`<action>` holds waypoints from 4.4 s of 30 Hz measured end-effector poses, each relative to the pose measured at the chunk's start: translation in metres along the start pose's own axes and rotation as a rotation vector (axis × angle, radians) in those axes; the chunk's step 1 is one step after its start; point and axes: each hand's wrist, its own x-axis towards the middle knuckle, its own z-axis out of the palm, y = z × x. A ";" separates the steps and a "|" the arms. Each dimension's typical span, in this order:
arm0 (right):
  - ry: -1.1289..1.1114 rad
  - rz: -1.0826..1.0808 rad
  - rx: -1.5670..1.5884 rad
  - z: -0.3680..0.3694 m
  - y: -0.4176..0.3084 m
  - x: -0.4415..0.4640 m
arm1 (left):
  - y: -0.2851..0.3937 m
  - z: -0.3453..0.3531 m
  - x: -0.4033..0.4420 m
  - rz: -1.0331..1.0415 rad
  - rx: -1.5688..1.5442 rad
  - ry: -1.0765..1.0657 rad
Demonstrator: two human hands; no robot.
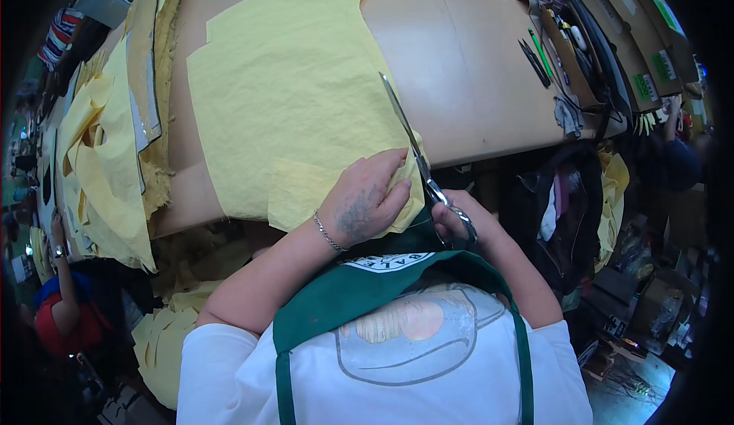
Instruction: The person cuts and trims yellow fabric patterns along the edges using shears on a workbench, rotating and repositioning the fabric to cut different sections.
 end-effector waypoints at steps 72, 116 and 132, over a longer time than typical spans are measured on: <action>0.012 0.062 -0.178 0.010 -0.024 0.024 | -0.069 -0.128 -0.118 -0.417 0.481 0.540; -0.245 0.102 -0.088 0.006 -0.031 0.006 | -0.028 -0.029 -0.067 -0.041 0.692 -0.130; -0.193 0.080 -0.023 0.013 -0.030 0.007 | -0.024 -0.023 -0.071 -0.040 0.670 -0.175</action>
